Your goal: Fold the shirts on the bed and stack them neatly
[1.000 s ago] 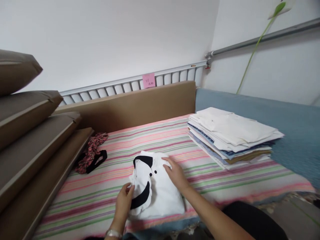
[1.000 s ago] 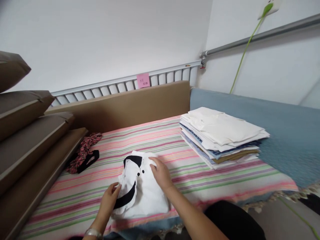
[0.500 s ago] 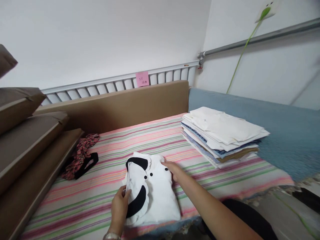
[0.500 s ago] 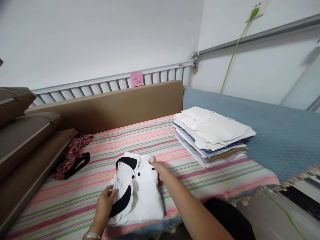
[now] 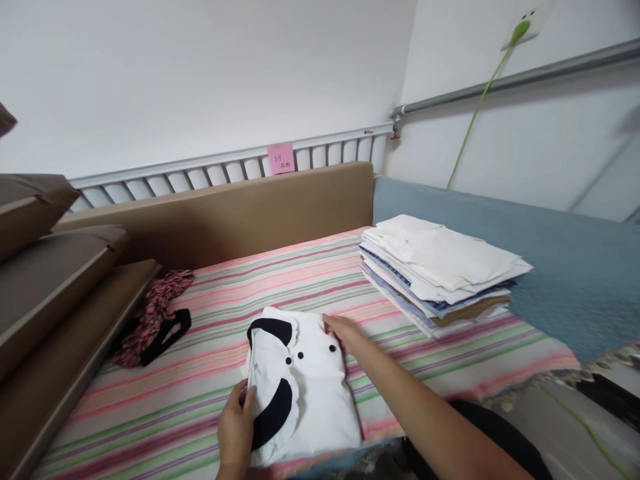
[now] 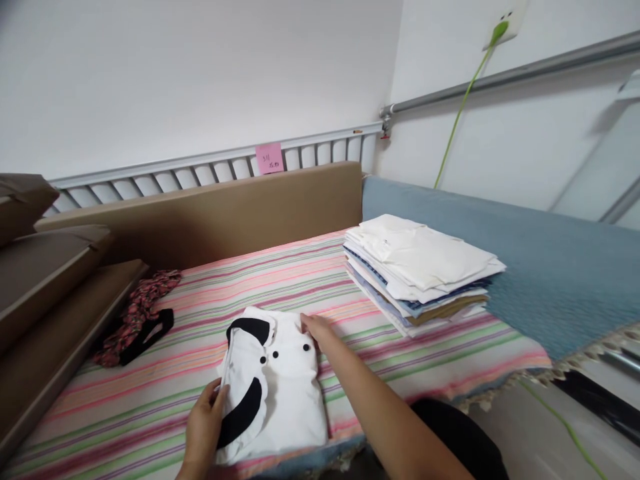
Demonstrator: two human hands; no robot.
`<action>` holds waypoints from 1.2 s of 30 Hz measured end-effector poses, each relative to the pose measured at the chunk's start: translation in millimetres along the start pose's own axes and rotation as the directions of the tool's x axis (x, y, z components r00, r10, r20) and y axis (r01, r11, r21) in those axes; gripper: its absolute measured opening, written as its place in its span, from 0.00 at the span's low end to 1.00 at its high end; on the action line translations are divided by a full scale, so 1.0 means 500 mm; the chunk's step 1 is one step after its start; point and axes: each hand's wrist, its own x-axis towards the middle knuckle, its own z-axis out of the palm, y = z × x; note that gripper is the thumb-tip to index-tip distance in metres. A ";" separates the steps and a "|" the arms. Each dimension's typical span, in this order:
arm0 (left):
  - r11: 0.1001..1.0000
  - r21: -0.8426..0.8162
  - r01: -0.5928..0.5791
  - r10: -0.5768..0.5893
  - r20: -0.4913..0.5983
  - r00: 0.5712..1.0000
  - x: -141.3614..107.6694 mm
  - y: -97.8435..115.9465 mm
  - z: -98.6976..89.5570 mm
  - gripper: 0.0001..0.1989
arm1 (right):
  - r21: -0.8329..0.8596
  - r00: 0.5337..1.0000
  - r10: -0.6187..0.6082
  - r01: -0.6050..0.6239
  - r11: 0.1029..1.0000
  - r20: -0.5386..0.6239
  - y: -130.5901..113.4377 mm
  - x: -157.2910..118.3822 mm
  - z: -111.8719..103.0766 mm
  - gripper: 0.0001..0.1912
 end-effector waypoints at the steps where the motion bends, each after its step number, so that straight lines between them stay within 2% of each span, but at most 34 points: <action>1: 1.000 -0.015 0.002 -0.002 -0.001 1.000 0.000 -0.003 0.001 0.23 | -0.031 1.000 0.013 -0.013 0.999 0.005 -0.009 0.008 0.001 0.13; 4: 0.997 -0.071 -0.001 0.001 0.010 1.000 0.006 -0.008 -0.001 0.23 | -0.138 0.999 -0.035 0.036 0.990 0.006 -0.044 0.013 0.012 0.08; 6: 0.994 -0.083 -0.074 0.070 -0.051 0.996 0.012 0.003 -0.010 0.25 | -0.172 0.993 -0.120 0.120 0.978 0.009 -0.064 -0.008 0.026 0.03; 7: 0.988 -0.066 -0.142 0.134 -0.107 0.985 0.016 0.016 -0.017 0.25 | -0.188 0.982 -0.187 0.188 0.964 0.023 -0.070 -0.026 0.035 0.06; 8: 0.975 -0.033 -0.219 0.211 -0.160 0.964 0.020 0.035 -0.024 0.25 | -0.220 0.958 -0.280 0.285 0.933 0.053 -0.073 -0.048 0.044 0.10; 9: 0.954 0.008 -0.299 0.295 -0.187 0.937 0.024 0.059 -0.032 0.25 | -0.266 0.915 -0.390 0.403 0.875 0.102 -0.073 -0.074 0.052 0.14; 10: 0.927 0.049 -0.372 0.374 -0.178 0.910 0.029 0.088 -0.038 0.23 | -0.319 0.849 -0.499 0.527 0.787 0.171 -0.069 -0.101 0.061 0.16; 12: 0.868 0.095 -0.487 0.493 -0.056 0.868 0.038 0.154 -0.043 0.20 | -0.405 0.685 -0.647 0.725 0.557 0.334 -0.054 -0.154 0.074 0.20; 13: 0.840 0.110 -0.531 0.531 0.038 0.847 0.042 0.188 -0.041 0.19 | -0.432 0.621 -0.675 0.777 0.459 0.400 -0.045 -0.177 0.079 0.20; 14: 0.813 0.128 -0.568 0.553 0.137 0.822 0.046 0.220 -0.037 0.19 | -0.447 0.584 -0.680 0.801 0.398 0.443 -0.035 -0.196 0.081 0.20; 16: 0.755 0.199 -0.625 0.551 0.323 0.769 0.052 0.273 -0.024 0.18 | -0.462 0.541 -0.675 0.827 0.320 0.502 -0.017 -0.224 0.079 0.20; 18: 0.680 0.320 -0.659 0.495 0.463 0.735 0.055 0.307 -0.010 0.17 | -0.450 0.515 -0.670 0.845 0.290 0.534 -0.003 -0.238 0.067 0.20; 19: 0.639 0.390 -0.663 0.455 0.504 0.734 0.056 0.316 -0.005 0.16 | -0.430 0.505 -0.671 0.853 0.294 0.542 0.004 -0.241 0.058 0.20; 21: 0.573 0.514 -0.639 0.372 0.532 0.761 0.056 0.322 0.000 0.14 | -0.384 0.510 -0.677 0.857 0.344 0.531 0.016 -0.241 0.037 0.21; 22: 0.552 0.562 -0.615 0.333 0.528 0.781 0.055 0.321 0.001 0.13 | -0.371 0.535 -0.676 0.843 0.389 0.506 0.023 -0.239 0.026 0.22; 23: 0.538 0.603 -0.590 0.306 0.512 0.803 0.055 0.318 0.001 0.12 | -0.370 0.580 -0.668 0.813 0.449 0.466 0.029 -0.234 0.016 0.22; 25: 0.516 0.650 -0.557 0.310 0.465 0.829 0.055 0.314 0.001 0.11 | -0.387 0.707 -0.608 0.707 0.592 0.361 0.039 -0.223 -0.001 0.26; 27: 0.508 0.645 -0.572 0.360 0.444 0.821 0.058 0.314 0.006 0.17 | -0.409 0.808 -0.513 0.589 0.697 0.288 0.044 -0.209 -0.011 0.28; 28: 0.524 0.622 -0.582 0.371 0.448 0.813 0.061 0.316 0.012 0.20 | -0.420 0.836 -0.472 0.548 0.723 0.279 0.044 -0.203 -0.014 0.27; 31: 0.636 0.557 -0.534 0.287 0.472 0.833 0.082 0.328 0.034 0.23 | -0.476 0.862 -0.414 0.507 0.718 0.294 0.035 -0.191 -0.019 0.16; 34: 0.718 0.560 -0.415 0.168 0.439 0.883 0.112 0.345 0.051 0.15 | -0.507 0.850 -0.423 0.526 0.683 0.313 0.028 -0.190 -0.021 0.12; 36: 0.765 0.527 -0.369 0.123 0.442 0.888 0.131 0.360 0.049 0.12 | -0.506 0.844 -0.432 0.536 0.675 0.317 0.028 -0.192 -0.019 0.11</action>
